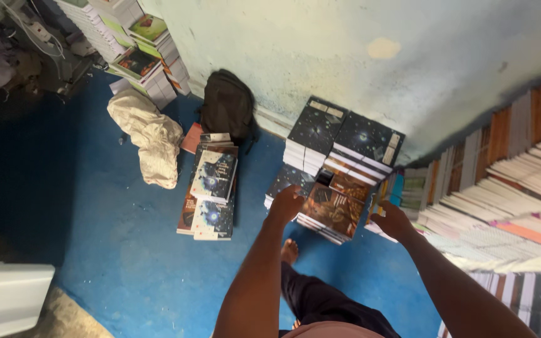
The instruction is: The person picks up stacks of books from the floor and places them onto a pile against the wall. They repeatedly move between different stacks on the floor and the main pile, organizing the books by stacking them.
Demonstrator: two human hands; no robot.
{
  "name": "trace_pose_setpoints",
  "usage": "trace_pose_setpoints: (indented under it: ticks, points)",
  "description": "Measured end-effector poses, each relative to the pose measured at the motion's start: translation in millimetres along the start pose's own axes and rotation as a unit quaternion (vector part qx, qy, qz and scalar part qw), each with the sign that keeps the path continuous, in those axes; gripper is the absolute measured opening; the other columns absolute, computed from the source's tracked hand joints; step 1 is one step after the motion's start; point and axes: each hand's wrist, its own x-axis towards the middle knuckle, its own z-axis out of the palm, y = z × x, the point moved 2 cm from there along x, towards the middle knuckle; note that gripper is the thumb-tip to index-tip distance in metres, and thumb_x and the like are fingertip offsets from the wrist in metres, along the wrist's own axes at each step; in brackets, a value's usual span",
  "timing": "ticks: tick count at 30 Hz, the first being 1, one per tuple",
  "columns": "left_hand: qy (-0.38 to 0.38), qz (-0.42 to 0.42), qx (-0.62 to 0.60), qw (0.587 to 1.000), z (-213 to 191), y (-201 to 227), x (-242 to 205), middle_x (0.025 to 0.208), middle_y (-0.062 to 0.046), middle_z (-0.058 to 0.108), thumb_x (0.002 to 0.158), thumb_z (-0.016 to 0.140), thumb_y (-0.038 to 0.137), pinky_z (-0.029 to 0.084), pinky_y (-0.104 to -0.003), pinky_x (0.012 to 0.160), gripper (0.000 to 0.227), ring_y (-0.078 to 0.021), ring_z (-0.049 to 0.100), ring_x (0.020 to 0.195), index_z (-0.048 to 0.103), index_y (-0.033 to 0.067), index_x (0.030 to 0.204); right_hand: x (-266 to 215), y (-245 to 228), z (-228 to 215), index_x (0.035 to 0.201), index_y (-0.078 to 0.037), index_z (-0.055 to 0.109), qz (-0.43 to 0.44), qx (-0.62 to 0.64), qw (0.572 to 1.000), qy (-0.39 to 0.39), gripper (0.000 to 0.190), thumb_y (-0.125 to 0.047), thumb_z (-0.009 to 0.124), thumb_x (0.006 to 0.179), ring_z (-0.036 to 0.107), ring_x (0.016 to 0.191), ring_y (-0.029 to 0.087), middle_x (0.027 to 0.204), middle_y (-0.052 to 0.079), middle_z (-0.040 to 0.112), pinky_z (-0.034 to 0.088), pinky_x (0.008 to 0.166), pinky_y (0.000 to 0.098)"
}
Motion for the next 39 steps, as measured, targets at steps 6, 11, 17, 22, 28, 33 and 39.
trace_pose_setpoints:
  ticks: [6, 11, 17, 22, 28, 33, 39]
  points:
    - [0.017, 0.015, 0.029, 0.999, -46.3, 21.5, 83.6, 0.137, -0.020, 0.064, 0.089, 0.068, 0.027, 0.049, -0.043, 0.105, 0.060, -0.0364, 0.061, 0.127, 0.053, 0.0098, 0.145, 83.6, -28.1, 1.9, 0.140, -0.005, 0.056, 0.058, 0.006, 0.998, -0.030, 0.063, -0.036, 0.072, 0.088, 0.066, 0.119, 0.037, 0.134, 0.021, 0.065, 0.053, 0.099, 0.0460]
    - [-0.002, -0.002, 0.024, 1.000, -89.1, 44.6, 146.5, 0.136, -0.018, 0.066, 0.090, 0.068, 0.030, 0.051, -0.043, 0.104, 0.060, -0.0362, 0.064, 0.125, 0.053, 0.0117, 0.145, 152.3, -56.9, 3.9, 0.135, -0.005, 0.061, 0.042, 0.047, 0.998, -0.010, 0.062, -0.039, 0.074, 0.086, 0.070, 0.114, 0.035, 0.125, 0.020, 0.071, 0.056, 0.096, 0.0437]
    - [0.002, -0.013, -0.005, 1.000, -126.4, 42.6, 186.6, 0.139, -0.019, 0.063, 0.091, 0.069, 0.028, 0.049, -0.043, 0.105, 0.059, -0.0366, 0.061, 0.128, 0.053, 0.0117, 0.145, 207.1, -83.5, 9.6, 0.130, -0.006, 0.065, 0.024, 0.015, 0.999, -0.038, 0.057, -0.043, 0.076, 0.088, 0.065, 0.119, 0.036, 0.128, 0.020, 0.068, 0.052, 0.099, 0.0446]
    - [-0.002, -0.026, 0.016, 1.000, -149.2, 41.4, 218.4, 0.138, -0.019, 0.064, 0.092, 0.068, 0.029, 0.049, -0.043, 0.105, 0.058, -0.0365, 0.061, 0.128, 0.053, 0.0103, 0.145, 239.4, -98.8, 9.8, 0.134, -0.004, 0.060, 0.051, 0.046, 0.997, -0.038, 0.061, -0.040, 0.074, 0.087, 0.066, 0.119, 0.036, 0.129, 0.020, 0.068, 0.054, 0.098, 0.0447]
    - [-0.043, 0.004, -0.005, 0.999, -148.1, 37.1, 272.5, 0.133, -0.019, 0.067, 0.089, 0.068, 0.026, 0.050, -0.041, 0.103, 0.054, -0.0353, 0.065, 0.123, 0.058, 0.0074, 0.139, 281.0, -114.5, 15.9, 0.135, -0.001, 0.057, 0.087, 0.035, 0.994, -0.048, 0.061, -0.039, 0.075, 0.090, 0.065, 0.121, 0.038, 0.132, 0.023, 0.065, 0.053, 0.100, 0.0454]
    - [-0.093, 0.090, -0.024, 0.991, -144.1, 40.9, 335.9, 0.129, -0.023, 0.068, 0.092, 0.069, 0.026, 0.053, -0.040, 0.102, 0.053, -0.0356, 0.067, 0.122, 0.058, 0.0034, 0.138, 313.5, -127.0, 24.6, 0.135, -0.002, 0.059, 0.179, 0.110, 0.978, -0.019, 0.060, -0.035, 0.074, 0.088, 0.066, 0.121, 0.038, 0.133, 0.024, 0.066, 0.054, 0.100, 0.0464]
    - [-0.186, 0.100, 0.107, 0.971, -153.4, 71.9, 415.2, 0.128, -0.018, 0.069, 0.091, 0.068, 0.031, 0.050, -0.043, 0.102, 0.053, -0.0363, 0.064, 0.120, 0.059, 0.0074, 0.138, 353.5, -143.0, 27.2, 0.138, -0.001, 0.059, 0.202, 0.099, 0.974, 0.009, 0.060, -0.038, 0.071, 0.092, 0.064, 0.124, 0.039, 0.133, 0.024, 0.066, 0.053, 0.102, 0.0469]
